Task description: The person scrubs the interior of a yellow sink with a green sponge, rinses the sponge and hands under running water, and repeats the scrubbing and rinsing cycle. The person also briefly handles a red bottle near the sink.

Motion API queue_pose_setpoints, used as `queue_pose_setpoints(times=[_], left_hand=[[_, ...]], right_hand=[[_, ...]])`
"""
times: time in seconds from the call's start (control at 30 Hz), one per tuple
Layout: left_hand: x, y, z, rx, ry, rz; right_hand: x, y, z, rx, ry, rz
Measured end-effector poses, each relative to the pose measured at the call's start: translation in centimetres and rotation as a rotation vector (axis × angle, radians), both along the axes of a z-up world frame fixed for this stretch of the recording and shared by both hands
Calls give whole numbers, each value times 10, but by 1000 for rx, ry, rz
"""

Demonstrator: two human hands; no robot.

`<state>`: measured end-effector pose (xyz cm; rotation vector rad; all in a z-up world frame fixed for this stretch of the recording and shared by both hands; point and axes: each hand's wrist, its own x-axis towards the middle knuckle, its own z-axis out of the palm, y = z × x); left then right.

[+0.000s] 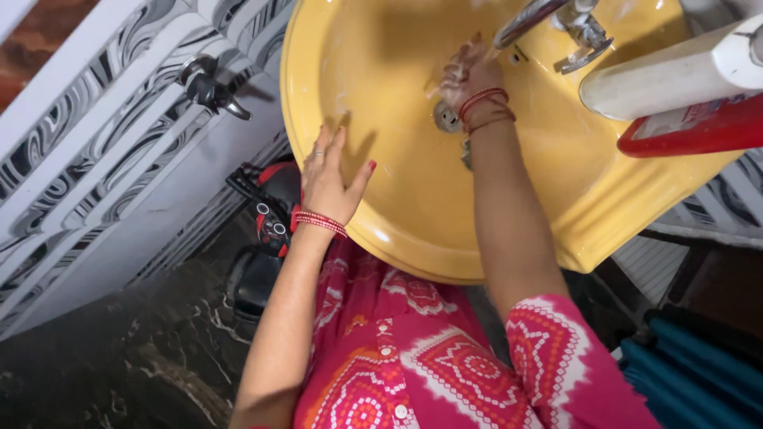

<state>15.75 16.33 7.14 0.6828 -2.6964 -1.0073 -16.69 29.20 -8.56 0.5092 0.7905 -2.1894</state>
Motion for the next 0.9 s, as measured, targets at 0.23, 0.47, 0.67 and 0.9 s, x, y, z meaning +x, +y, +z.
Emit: queue_pose_setpoints(times=[0.23, 0.47, 0.67, 0.9], left_hand=[[-109, 23, -89, 1383, 152, 200], [-243, 70, -126, 2006, 354, 60], [-273, 76, -116, 1092, -136, -17], [-274, 29, -108, 1014, 231, -527]], right_hand=[[9, 19, 53, -247, 143, 280], [63, 22, 65, -369, -2, -375], [64, 19, 21, 602, 854, -539], [83, -23, 38, 66, 628, -348]])
